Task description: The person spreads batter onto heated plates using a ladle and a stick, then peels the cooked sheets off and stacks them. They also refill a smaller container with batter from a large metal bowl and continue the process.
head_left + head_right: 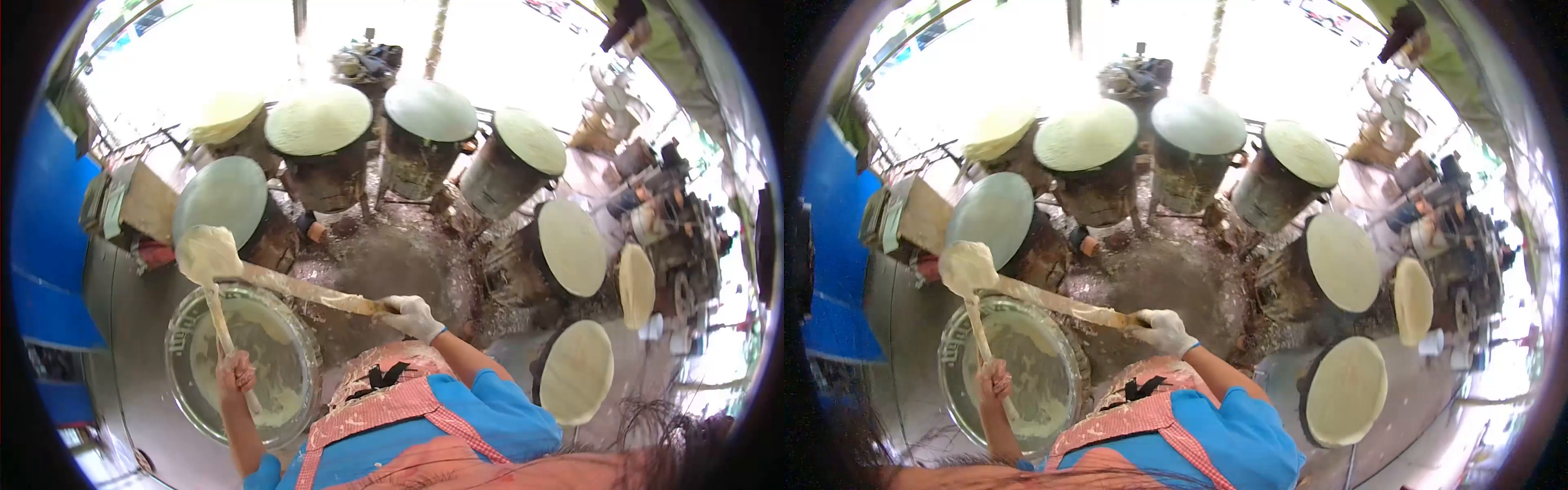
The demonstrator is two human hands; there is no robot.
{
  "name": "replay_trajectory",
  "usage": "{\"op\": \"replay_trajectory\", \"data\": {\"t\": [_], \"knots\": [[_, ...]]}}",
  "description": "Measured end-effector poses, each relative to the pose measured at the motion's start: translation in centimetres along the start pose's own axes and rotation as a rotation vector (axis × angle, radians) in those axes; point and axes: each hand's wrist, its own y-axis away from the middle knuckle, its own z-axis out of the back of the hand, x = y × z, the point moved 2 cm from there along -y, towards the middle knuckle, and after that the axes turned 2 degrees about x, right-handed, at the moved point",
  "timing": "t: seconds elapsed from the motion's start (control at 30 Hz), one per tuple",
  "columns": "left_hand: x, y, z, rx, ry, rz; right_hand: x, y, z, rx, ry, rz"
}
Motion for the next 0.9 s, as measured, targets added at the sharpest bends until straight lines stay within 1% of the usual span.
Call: {"op": "replay_trajectory", "data": {"t": [0.07,0.1,0.13,0.2,0.23,0.27,0.3,0.33,0.37,0.4,0.43,0.47,0.5,0.53,0.57,0.6,0.63,0.67,0.7,0.73,0.77,0.8,0.83,0.87,0.9], "knots": [[0.6,-5.3,-0.9,0.122,-0.396,0.029,-0.4,0.5,2.5,-0.193,-0.082,0.105],[2.0,-8.0,-4.4,0.014,-0.511,-0.026,-1.6,0.3,3.2,-0.221,-0.078,0.070],[2.4,-11.0,-5.8,0.035,-0.521,0.006,-3.3,0.1,4.1,-0.253,-0.089,0.049],[5.0,-15.9,-7.8,-0.117,0.314,0.504,-7.5,0.8,5.6,-0.239,-0.118,-0.142],[6.6,-18.2,-9.7,-0.147,0.585,0.580,-9.3,1.8,6.5,-0.233,-0.049,-0.155],[8.7,-20.3,-12.2,-0.034,0.669,0.670,-11.5,3.2,7.9,-0.253,0.017,-0.195],[10.0,-23.0,-11.7,-0.136,0.577,0.640,-14.1,4.4,8.6,-0.318,0.113,-0.215],[11.8,-25.8,-12.3,-0.032,0.638,0.835,-15.0,6.4,10.1,-0.309,0.161,-0.329],[13.5,-28.3,-11.9,-0.075,0.650,0.821,-16.6,8.2,10.8,-0.390,0.142,-0.366],[14.8,-28.3,-14.5,-0.108,0.589,0.830,-17.4,10.2,10.7,-0.432,0.143,-0.366],[15.8,-30.0,-15.3,-0.060,0.587,0.864,-17.6,11.6,10.8,-0.490,0.124,-0.430],[17.4,-31.6,-16.2,-0.015,0.592,0.865,-18.7,13.0,11.4,-0.593,0.086,-0.423],[18.6,-32.8,-17.5,-0.030,0.579,0.893,-18.9,13.7,11.6,-0.672,0.047,-0.400],[19.9,-34.4,-19.1,0.031,0.602,0.948,-18.9,14.1,11.6,-0.674,0.035,-0.403],[21.3,-36.0,-21.1,0.103,0.631,0.988,-18.7,15.3,12.2,-0.778,0.054,-0.464],[22.9,-36.5,-23.8,0.040,0.621,1.036,-18.2,16.4,13.2,-0.869,0.079,-0.507],[24.2,-37.2,-26.6,-0.014,0.608,1.055,-17.9,17.7,14.3,-0.914,0.087,-0.553],[24.6,-39.4,-25.4,0.097,0.590,1.175,-16.9,18.5,15.1,-0.955,0.113,-0.566],[25.0,-39.1,-28.6,-0.049,0.600,1.184,-17.0,18.7,14.9,-0.942,0.105,-0.706],[24.9,-40.3,-29.0,0.019,0.639,1.201,-15.8,18.7,15.8,-0.966,0.043,-0.811],[25.0,-42.7,-28.8,0.090,0.676,1.281,-16.0,18.2,16.6,-1.034,-0.028,-0.866],[24.4,-44.7,-29.3,0.017,0.540,1.243,-17.7,17.6,16.7,-1.049,0.002,-0.886],[23.7,-46.2,-30.4,-0.026,0.476,1.195,-18.7,16.4,17.5,-1.093,-0.092,-0.855],[23.4,-48.4,-31.8,0.033,0.458,1.269,-19.8,14.7,18.8,-1.141,-0.199,-0.848],[23.0,-51.1,-31.8,0.064,0.359,1.280,-20.6,12.4,20.3,-1.114,-0.187,-0.794]]}}
